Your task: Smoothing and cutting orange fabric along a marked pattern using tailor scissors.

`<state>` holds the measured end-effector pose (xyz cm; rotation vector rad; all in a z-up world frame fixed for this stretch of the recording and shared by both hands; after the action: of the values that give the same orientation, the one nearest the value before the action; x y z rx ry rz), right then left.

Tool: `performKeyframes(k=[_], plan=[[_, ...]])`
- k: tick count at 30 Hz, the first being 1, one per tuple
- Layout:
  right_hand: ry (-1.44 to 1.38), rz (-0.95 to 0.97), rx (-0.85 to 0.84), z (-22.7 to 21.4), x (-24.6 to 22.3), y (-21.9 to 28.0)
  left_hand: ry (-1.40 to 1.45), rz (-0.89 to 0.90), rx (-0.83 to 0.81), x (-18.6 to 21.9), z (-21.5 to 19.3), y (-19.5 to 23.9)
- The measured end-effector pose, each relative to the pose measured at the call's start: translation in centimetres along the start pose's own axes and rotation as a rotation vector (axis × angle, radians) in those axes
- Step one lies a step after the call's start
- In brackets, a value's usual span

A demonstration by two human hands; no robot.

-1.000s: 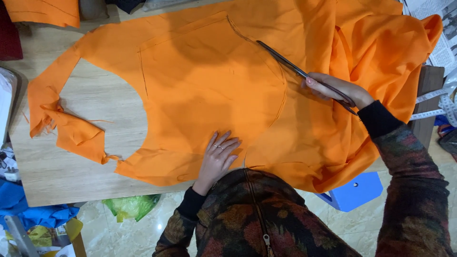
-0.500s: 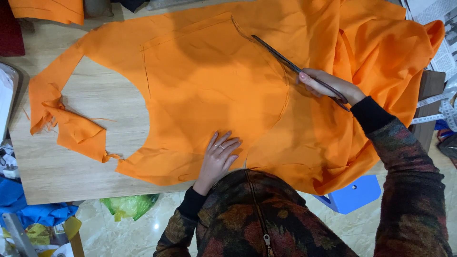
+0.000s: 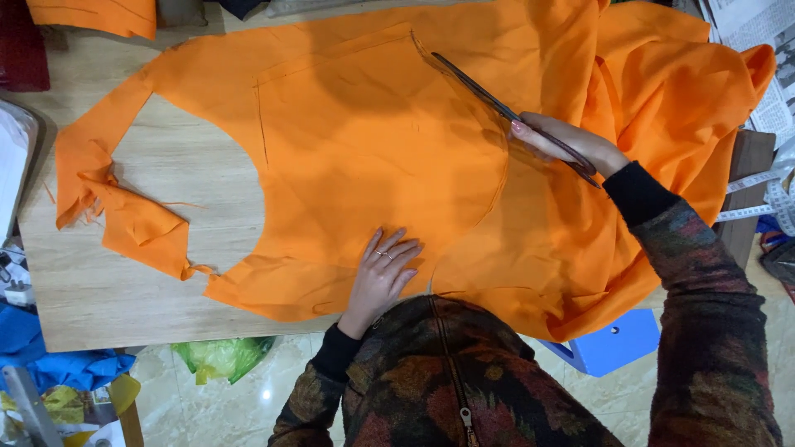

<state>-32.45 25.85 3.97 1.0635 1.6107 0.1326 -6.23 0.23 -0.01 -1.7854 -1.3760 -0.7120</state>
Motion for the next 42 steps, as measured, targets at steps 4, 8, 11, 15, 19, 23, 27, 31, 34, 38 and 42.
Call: performKeyframes(k=[4,8,11,15,19,23,27,31,34,38,42], plan=[[0.056,-0.006,0.012,0.0,2.1,-1.4,0.001,-0.011,-0.003,0.0,-0.1,0.0],[-0.012,0.033,0.068,0.7,1.8,-1.3,0.004,-0.007,0.005,-0.3,0.2,0.2],[-0.105,0.070,0.057,1.3,1.4,-0.6,0.002,-0.013,-0.001,-0.2,0.1,0.1],[-0.175,0.102,0.053,2.1,1.5,-1.3,0.012,-0.009,-0.001,-0.3,0.1,0.2],[-0.164,0.101,0.071,2.5,0.4,-1.7,0.013,-0.011,-0.016,-0.1,-0.2,0.0],[-0.145,0.092,0.076,3.0,-1.5,-1.5,0.021,-0.020,-0.022,-0.1,-0.4,-0.1],[-0.068,0.079,0.123,3.1,-0.3,-2.4,0.023,-0.017,-0.016,-0.3,-0.2,0.1],[0.058,0.064,0.184,2.7,2.8,-4.0,0.020,-0.016,-0.012,-0.4,-0.2,0.2],[0.051,0.068,0.214,2.8,3.2,-4.1,0.020,-0.020,-0.007,-0.3,-0.2,0.2],[0.023,0.078,0.170,3.2,0.1,-2.7,0.004,-0.011,0.014,-0.5,-0.2,0.2],[0.015,0.068,0.176,3.6,-1.2,-3.2,0.017,-0.005,0.007,-0.2,-0.4,0.0]])
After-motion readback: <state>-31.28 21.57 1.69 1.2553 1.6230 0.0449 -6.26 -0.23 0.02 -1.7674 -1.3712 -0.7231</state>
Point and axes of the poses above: each hand's wrist, its own y-axis away from the middle knuckle, its own z-axis out of the palm, x = y × z, the point moved 6 cm from there along -y, towards the middle knuckle, and after that the axes turned 5 degrees about -z, right-handed, at the moved point
